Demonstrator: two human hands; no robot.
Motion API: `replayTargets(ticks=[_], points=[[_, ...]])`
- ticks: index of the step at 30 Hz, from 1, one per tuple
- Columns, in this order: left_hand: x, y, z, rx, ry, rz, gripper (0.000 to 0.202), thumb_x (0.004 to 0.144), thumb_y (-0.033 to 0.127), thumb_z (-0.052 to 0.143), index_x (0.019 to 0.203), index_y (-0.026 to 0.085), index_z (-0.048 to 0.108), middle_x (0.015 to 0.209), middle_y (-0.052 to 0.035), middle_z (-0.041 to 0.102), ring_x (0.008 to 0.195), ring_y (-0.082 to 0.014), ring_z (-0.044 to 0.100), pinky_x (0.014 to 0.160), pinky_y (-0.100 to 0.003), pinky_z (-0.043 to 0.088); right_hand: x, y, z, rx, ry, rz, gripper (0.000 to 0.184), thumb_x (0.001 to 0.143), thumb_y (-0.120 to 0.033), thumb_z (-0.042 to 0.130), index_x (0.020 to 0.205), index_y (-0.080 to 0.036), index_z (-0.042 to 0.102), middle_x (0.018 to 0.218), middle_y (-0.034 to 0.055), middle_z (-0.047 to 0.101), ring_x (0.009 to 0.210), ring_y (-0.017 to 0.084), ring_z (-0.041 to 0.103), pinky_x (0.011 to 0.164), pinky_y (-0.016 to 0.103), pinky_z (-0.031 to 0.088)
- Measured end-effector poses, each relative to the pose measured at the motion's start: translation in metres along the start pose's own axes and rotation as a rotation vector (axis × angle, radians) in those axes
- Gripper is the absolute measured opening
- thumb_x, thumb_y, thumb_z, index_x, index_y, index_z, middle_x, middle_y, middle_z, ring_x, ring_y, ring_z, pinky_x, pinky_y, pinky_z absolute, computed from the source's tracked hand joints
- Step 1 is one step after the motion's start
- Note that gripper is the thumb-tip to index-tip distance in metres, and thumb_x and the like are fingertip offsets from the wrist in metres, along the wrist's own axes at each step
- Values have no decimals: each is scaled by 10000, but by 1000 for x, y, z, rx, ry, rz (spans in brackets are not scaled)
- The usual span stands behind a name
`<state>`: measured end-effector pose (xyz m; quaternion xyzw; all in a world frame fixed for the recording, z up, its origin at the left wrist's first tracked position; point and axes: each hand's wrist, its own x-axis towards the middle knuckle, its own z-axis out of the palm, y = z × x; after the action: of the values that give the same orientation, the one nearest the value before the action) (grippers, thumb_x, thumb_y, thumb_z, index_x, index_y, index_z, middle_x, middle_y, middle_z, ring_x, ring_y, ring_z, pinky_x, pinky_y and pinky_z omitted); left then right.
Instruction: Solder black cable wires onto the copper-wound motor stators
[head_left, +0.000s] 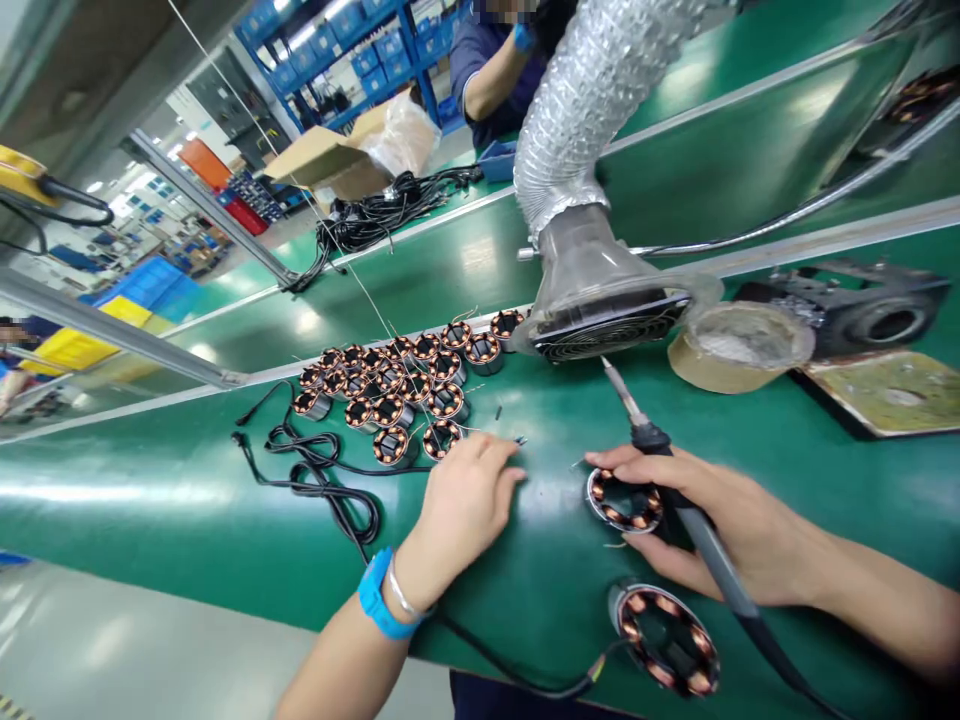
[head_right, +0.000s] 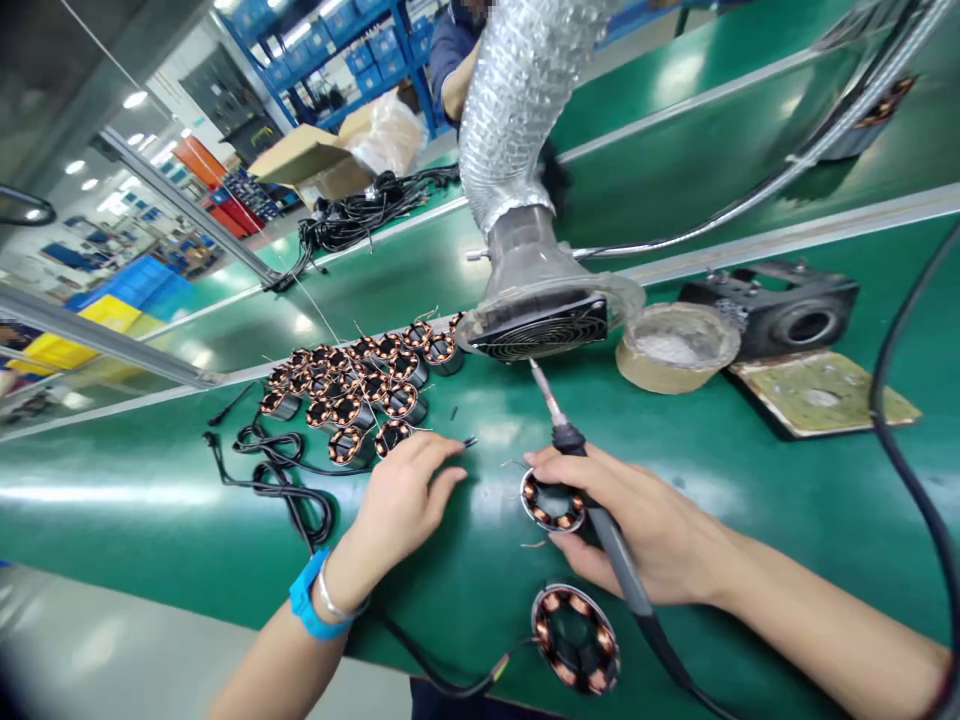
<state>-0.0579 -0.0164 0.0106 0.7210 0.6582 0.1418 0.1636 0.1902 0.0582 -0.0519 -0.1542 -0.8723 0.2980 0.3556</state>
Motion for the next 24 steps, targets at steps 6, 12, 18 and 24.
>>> replayTargets(ticks=[6,12,18,24], points=[[-5,-8,-15,232,-106,111,302,841,247,615,1133,181,650,1061,-86,613,957,-246,571,849,-379,519,0,-2,-4,-38,39,1,600,768,-117,645,1326,-220,450,1234,135,644,1114,279,663,895,378,601],[-2,-17,-14,271,-56,186,287,939,104,452,893,170,728,857,-71,687,831,-211,580,837,-366,477,3,-2,-3,-36,25,-28,570,790,-132,605,1327,-189,423,1212,154,633,1104,256,657,879,361,590],[14,-6,14,415,38,-38,276,1000,275,434,1204,236,615,920,-61,634,757,-188,639,589,-256,443,6,-4,-4,-56,-2,-36,542,789,-122,586,1306,-153,424,1182,165,626,1096,241,649,882,349,583],[12,1,0,536,-112,-107,174,980,215,418,960,171,586,959,-77,631,751,-216,660,534,-265,404,4,0,-7,-74,-3,-12,544,764,-112,583,1287,-165,445,1174,155,640,1060,247,667,865,345,588]])
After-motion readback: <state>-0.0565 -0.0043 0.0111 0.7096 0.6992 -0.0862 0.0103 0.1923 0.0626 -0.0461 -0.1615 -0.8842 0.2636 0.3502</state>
